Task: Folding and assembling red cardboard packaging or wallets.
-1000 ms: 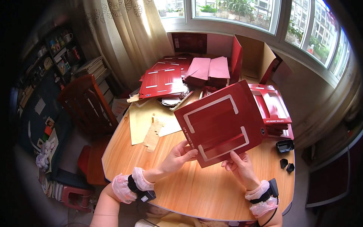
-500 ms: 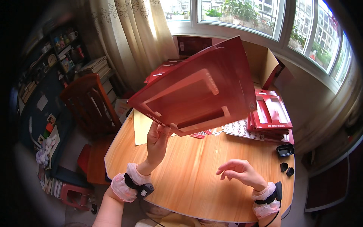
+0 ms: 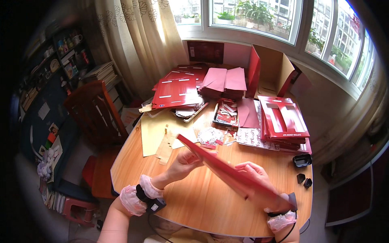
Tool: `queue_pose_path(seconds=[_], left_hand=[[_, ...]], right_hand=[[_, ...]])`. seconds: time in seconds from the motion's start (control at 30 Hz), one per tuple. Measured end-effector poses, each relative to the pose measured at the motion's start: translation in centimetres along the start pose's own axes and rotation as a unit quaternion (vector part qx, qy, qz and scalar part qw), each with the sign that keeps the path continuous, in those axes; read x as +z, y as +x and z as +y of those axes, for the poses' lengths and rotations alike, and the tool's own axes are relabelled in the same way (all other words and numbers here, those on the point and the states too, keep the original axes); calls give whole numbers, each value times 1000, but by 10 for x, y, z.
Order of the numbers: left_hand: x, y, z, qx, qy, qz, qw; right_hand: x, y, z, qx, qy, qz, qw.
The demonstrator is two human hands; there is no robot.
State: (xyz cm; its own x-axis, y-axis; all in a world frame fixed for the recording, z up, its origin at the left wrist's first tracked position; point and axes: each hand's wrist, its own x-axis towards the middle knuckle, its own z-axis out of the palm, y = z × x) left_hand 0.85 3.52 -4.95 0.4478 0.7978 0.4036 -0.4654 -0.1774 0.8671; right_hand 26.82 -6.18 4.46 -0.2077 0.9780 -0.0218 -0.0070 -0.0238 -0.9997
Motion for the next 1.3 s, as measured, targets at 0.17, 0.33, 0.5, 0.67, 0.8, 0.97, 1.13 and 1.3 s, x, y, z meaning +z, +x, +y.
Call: queue_pose_path(seconds=[0.17, 0.33, 0.5, 0.67, 0.8, 0.97, 1.13, 1.3], left_hand=[[16, 1, -2, -82, 43, -117, 989], [21, -6, -5, -70, 25, -132, 988], [26, -2, -4, -35, 28, -144, 989], [24, 5, 3, -32, 46, -165, 985], [14, 1, 3, -174, -32, -64, 982], [-24, 11, 9, -331, -60, -34, 941], [-25, 14, 29, -379, -60, -41, 922], [1, 9, 29, -168, 233, -96, 953]], right_hand=[[-22, 22, 52, 124, 166, -146, 967], [9, 20, 51, 101, 179, -165, 965], [11, 22, 63, 130, 135, -119, 975], [-10, 32, 74, 83, 226, -55, 969], [-12, 34, 75, 31, 167, -5, 985], [-11, 32, 73, -63, 70, 129, 987], [-17, 31, 74, -103, -38, 164, 980], [-22, 30, 77, -121, -170, 191, 959]])
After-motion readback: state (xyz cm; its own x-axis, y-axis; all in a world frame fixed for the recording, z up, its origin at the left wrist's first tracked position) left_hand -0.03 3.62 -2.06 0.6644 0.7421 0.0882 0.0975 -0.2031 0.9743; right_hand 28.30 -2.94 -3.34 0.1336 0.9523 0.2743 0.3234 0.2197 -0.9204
